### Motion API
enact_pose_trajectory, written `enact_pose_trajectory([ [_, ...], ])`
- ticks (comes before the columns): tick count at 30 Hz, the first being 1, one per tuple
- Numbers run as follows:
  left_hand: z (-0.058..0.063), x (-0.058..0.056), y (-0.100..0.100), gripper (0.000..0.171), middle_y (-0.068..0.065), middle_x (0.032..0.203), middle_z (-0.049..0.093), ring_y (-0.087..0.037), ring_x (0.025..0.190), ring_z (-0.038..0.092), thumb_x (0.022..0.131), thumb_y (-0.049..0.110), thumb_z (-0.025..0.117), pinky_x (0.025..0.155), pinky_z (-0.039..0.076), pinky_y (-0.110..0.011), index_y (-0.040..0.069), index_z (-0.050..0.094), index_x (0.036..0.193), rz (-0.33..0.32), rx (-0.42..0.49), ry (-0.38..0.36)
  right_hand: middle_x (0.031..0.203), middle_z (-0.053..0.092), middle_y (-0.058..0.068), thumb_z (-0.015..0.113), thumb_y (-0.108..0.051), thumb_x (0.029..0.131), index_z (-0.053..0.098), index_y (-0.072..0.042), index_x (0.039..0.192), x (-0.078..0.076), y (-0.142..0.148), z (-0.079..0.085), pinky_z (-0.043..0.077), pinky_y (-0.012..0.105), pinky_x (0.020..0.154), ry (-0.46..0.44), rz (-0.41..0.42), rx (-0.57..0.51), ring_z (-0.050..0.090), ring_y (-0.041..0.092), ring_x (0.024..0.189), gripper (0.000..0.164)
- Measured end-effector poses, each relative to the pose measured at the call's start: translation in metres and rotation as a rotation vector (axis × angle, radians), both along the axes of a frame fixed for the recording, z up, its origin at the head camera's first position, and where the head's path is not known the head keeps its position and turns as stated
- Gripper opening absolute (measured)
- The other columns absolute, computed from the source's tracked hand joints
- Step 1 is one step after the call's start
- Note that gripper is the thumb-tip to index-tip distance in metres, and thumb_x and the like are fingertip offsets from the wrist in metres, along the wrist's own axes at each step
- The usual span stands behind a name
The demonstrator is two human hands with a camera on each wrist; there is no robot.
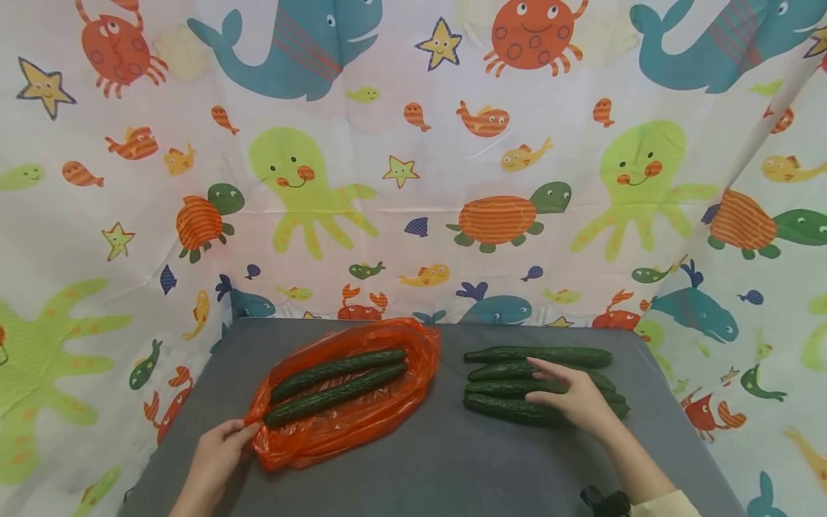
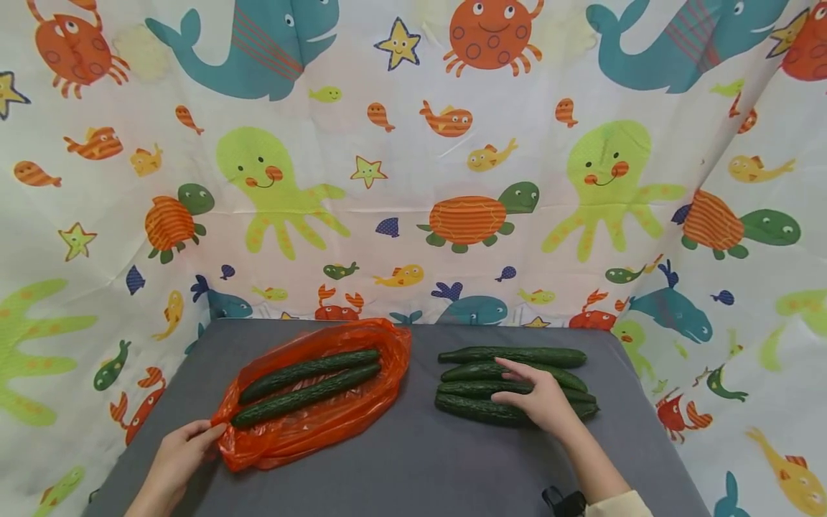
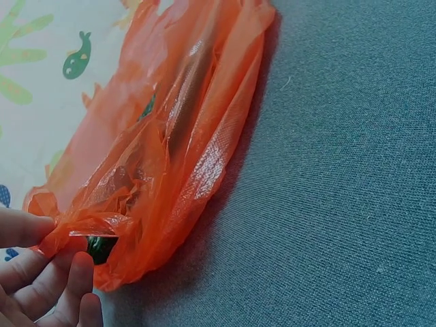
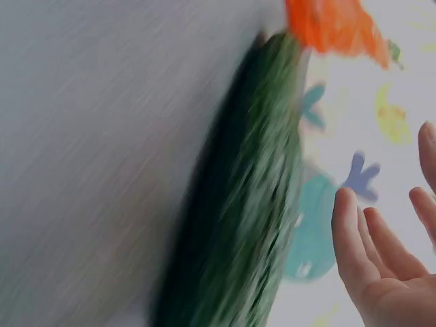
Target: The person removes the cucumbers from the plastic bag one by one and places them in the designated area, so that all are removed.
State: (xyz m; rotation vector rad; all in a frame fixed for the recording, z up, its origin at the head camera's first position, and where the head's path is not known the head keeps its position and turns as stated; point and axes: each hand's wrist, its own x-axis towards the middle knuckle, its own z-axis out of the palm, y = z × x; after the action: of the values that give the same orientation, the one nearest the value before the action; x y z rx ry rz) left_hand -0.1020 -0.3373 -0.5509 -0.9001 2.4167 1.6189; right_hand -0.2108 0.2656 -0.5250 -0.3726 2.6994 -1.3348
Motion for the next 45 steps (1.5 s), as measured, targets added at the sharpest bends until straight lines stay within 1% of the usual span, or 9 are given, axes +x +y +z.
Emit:
enact_pose_trajectory([
  [9, 0.0, 0.002, -0.001, 0.045, -0.004, 0.092, 0.068, -0.017, 0.082, 0.062, 0.098, 0.034, 0.066, 0.069, 0.055, -0.034, -0.007, 0.064, 0.116, -0.01, -0.012, 0.01, 0.124, 0.07, 0.001, 0.08, -0.034, 0.086, 0.071, -0.026, 0.124, -0.022, -0.115, 0.008, 0.058, 0.032, 0.082, 0.083, 0.114, -0.232, 0.066, 0.029, 0.114, 0.04],
  [15, 0.001, -0.002, -0.001, 0.042, -0.001, 0.088, 0.069, -0.016, 0.08, 0.062, 0.098, 0.032, 0.067, 0.068, 0.055, -0.033, -0.006, 0.065, 0.116, -0.024, -0.021, 0.019, 0.127, 0.069, -0.004, 0.079, -0.029, 0.087, 0.072, -0.027, 0.124, -0.036, -0.189, 0.005, 0.054, 0.047, 0.095, 0.12, 0.172, -0.298, 0.061, 0.021, 0.124, 0.037],
  [20, 0.005, -0.008, 0.002, 0.041, -0.001, 0.087, 0.069, -0.015, 0.079, 0.062, 0.098, 0.032, 0.067, 0.068, 0.055, -0.033, -0.006, 0.066, 0.114, -0.033, -0.02, 0.045, 0.129, 0.067, 0.002, 0.079, -0.021, 0.087, 0.072, -0.024, 0.125, -0.046, -0.229, -0.006, 0.06, 0.046, 0.08, 0.053, 0.207, -0.336, 0.068, 0.032, 0.107, 0.038],
  [23, 0.002, -0.009, 0.003, 0.04, 0.001, 0.086, 0.068, -0.014, 0.079, 0.061, 0.098, 0.033, 0.067, 0.068, 0.055, -0.032, -0.004, 0.067, 0.113, -0.036, -0.028, 0.032, 0.134, 0.065, 0.002, 0.08, -0.019, 0.087, 0.073, -0.021, 0.124, -0.048, -0.247, -0.018, 0.058, 0.044, 0.087, 0.031, 0.258, -0.229, 0.068, 0.031, 0.11, 0.038],
  [26, -0.003, -0.007, 0.003, 0.04, 0.001, 0.087, 0.068, -0.014, 0.08, 0.061, 0.098, 0.034, 0.068, 0.068, 0.054, -0.032, -0.004, 0.067, 0.113, -0.037, -0.026, 0.022, 0.142, 0.06, -0.002, 0.081, -0.019, 0.086, 0.073, -0.021, 0.125, -0.047, -0.261, -0.032, 0.051, 0.045, 0.103, 0.034, 0.322, -0.073, 0.055, 0.025, 0.132, 0.039],
  [28, -0.005, -0.007, 0.004, 0.04, 0.001, 0.087, 0.068, -0.015, 0.079, 0.061, 0.097, 0.034, 0.068, 0.068, 0.054, -0.032, -0.003, 0.067, 0.112, -0.034, -0.024, 0.021, 0.145, 0.058, -0.002, 0.081, -0.02, 0.087, 0.072, -0.021, 0.127, -0.046, -0.269, -0.039, 0.046, 0.046, 0.108, 0.046, 0.357, 0.007, 0.051, 0.025, 0.137, 0.041],
  [35, -0.006, -0.004, 0.007, 0.037, 0.001, 0.083, 0.069, -0.016, 0.077, 0.061, 0.097, 0.032, 0.068, 0.067, 0.054, -0.033, -0.003, 0.068, 0.109, -0.026, -0.019, 0.033, 0.132, 0.066, 0.002, 0.084, -0.018, 0.084, 0.069, -0.019, 0.131, -0.046, -0.285, -0.051, 0.043, 0.045, 0.11, 0.133, 0.326, 0.113, 0.054, 0.025, 0.128, 0.049],
  [42, -0.007, -0.003, 0.009, 0.037, -0.004, 0.092, 0.067, -0.016, 0.079, 0.061, 0.098, 0.032, 0.067, 0.067, 0.054, -0.033, -0.004, 0.068, 0.109, -0.026, -0.026, 0.032, 0.123, 0.061, 0.002, 0.081, -0.02, 0.087, 0.073, -0.022, 0.124, -0.043, -0.299, -0.052, 0.049, 0.047, 0.1, 0.146, 0.288, 0.256, 0.053, 0.028, 0.119, 0.038],
  [45, -0.005, -0.003, 0.008, 0.036, -0.004, 0.093, 0.066, -0.017, 0.079, 0.061, 0.098, 0.031, 0.067, 0.067, 0.054, -0.034, -0.003, 0.068, 0.109, -0.023, -0.027, 0.025, 0.118, 0.066, 0.001, 0.083, -0.016, 0.085, 0.076, -0.02, 0.119, -0.042, -0.304, -0.054, 0.051, 0.046, 0.099, 0.165, 0.259, 0.23, 0.057, 0.026, 0.115, 0.035],
])
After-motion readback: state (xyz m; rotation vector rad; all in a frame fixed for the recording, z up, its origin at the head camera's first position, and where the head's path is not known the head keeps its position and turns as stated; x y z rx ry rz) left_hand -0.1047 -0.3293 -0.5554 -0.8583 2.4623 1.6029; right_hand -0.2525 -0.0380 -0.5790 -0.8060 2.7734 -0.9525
